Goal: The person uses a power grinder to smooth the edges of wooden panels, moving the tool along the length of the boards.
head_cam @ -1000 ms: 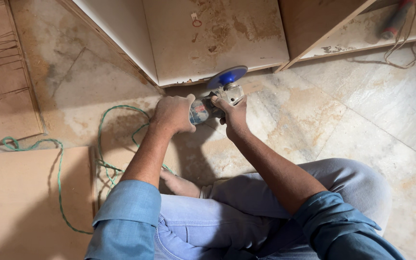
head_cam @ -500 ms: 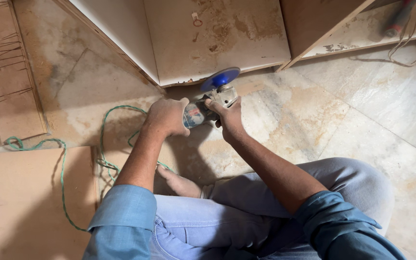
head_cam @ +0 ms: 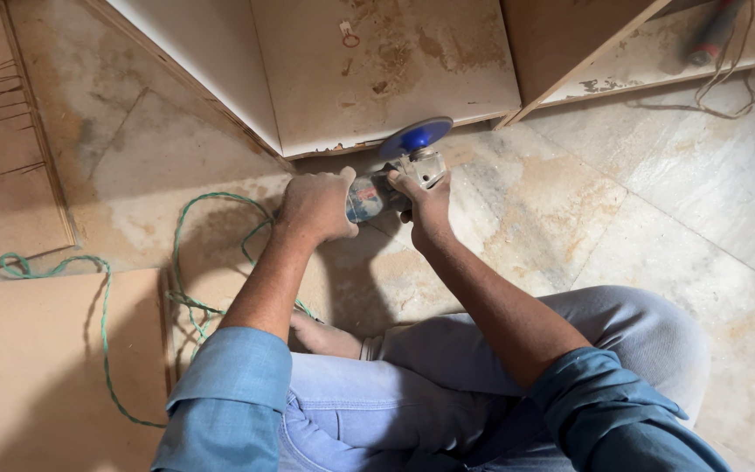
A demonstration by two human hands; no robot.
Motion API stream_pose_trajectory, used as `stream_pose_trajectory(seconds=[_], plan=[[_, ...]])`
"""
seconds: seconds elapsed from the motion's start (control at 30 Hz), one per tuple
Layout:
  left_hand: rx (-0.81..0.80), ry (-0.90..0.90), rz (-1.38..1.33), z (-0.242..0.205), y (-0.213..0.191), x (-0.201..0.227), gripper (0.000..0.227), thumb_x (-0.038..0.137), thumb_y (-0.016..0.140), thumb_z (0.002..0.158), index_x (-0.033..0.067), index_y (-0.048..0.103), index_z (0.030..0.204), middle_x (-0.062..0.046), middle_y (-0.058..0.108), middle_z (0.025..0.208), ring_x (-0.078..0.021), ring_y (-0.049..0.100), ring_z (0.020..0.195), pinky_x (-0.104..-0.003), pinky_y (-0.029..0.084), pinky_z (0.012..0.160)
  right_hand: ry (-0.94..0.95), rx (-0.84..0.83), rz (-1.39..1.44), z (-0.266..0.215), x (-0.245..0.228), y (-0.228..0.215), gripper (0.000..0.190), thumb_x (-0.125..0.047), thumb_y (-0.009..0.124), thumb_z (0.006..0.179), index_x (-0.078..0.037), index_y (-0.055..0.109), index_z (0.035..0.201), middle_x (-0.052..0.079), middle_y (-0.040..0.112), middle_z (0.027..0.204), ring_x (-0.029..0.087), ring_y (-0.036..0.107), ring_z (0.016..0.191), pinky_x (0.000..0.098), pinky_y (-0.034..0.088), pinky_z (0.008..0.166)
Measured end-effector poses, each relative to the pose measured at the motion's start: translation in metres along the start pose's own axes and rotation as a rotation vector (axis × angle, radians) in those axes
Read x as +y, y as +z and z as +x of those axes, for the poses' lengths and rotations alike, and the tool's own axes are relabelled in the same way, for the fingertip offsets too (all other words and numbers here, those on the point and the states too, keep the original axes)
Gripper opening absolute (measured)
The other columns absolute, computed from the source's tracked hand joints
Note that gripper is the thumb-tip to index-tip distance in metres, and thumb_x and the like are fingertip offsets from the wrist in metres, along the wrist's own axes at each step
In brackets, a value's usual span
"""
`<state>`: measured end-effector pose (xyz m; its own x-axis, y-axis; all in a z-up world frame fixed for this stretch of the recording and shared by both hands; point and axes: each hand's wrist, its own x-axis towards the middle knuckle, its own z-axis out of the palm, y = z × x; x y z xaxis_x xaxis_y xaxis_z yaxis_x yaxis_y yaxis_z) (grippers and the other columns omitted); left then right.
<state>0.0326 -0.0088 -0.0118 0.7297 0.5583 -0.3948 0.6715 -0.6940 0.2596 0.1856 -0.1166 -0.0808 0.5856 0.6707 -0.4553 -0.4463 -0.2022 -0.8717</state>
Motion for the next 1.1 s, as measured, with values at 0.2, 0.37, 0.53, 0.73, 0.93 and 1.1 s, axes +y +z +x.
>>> stream_pose_trajectory(seconds=[0.2,0.37,0.53,0.73,0.93,1.1], plan=[[-0.041,-0.022,0.018,-0.009,-0.002,-0.008,0.064,0.034,0.091,0.057,0.0088,0.062,0.108,-0.017,0.075,0.088,-0.0364,0.074,0.087,-0.048,0.059,0.077,-0.011,-0.041,-0.037,-0.006,0.003,0.007,0.064,-0.018,0.082,0.075,-0.007,0.041,0.123,0.008,0.062,0.092,0.012,0.063,0.067,0.0253,0.041,0.038],[-0.119,-0.061,0.024,-0.019,-0.004,-0.020,0.067,0.037,0.093,0.055,0.0089,0.063,0.108,-0.016,0.075,0.090,-0.0366,0.073,0.090,-0.048,0.058,0.081,0.024,-0.081,-0.015,-0.009,0.017,0.015,0.065,-0.017,0.083,0.075,-0.007,0.040,0.123,0.011,0.061,0.098,0.013,0.065,0.074,0.0257,0.046,0.042],[-0.159,-0.060,0.032,-0.023,-0.005,-0.028,0.070,0.038,0.094,0.050,0.0081,0.065,0.107,-0.017,0.074,0.093,-0.0370,0.072,0.094,-0.048,0.058,0.084,0.017,-0.146,-0.022,-0.015,0.021,0.020,0.061,-0.016,0.082,0.077,-0.005,0.041,0.121,0.009,0.063,0.091,0.012,0.061,0.063,0.0252,0.044,0.038],[-0.190,-0.069,0.037,-0.029,-0.008,-0.031,0.069,0.039,0.093,0.050,0.0085,0.067,0.106,-0.017,0.075,0.094,-0.0363,0.072,0.094,-0.047,0.058,0.085,0.035,-0.171,-0.046,-0.019,0.019,0.025,0.062,-0.018,0.083,0.076,-0.005,0.042,0.121,0.008,0.063,0.090,0.010,0.060,0.062,0.0245,0.044,0.038],[-0.194,-0.103,0.009,-0.035,-0.013,-0.030,0.068,0.037,0.092,0.050,0.0102,0.066,0.107,-0.016,0.075,0.096,-0.0369,0.072,0.095,-0.047,0.058,0.086,0.078,-0.156,-0.050,-0.022,0.016,0.029,0.063,-0.020,0.083,0.076,-0.009,0.040,0.120,0.006,0.064,0.092,0.010,0.062,0.064,0.0239,0.044,0.038],[-0.181,-0.087,0.015,-0.037,-0.015,-0.027,0.068,0.037,0.093,0.052,0.0099,0.066,0.108,-0.017,0.074,0.099,-0.0366,0.072,0.098,-0.048,0.057,0.087,0.012,-0.146,0.012,-0.023,0.020,0.030,0.056,-0.018,0.085,0.075,-0.006,0.046,0.114,0.006,0.065,0.085,0.011,0.061,0.058,0.0243,0.044,0.037]])
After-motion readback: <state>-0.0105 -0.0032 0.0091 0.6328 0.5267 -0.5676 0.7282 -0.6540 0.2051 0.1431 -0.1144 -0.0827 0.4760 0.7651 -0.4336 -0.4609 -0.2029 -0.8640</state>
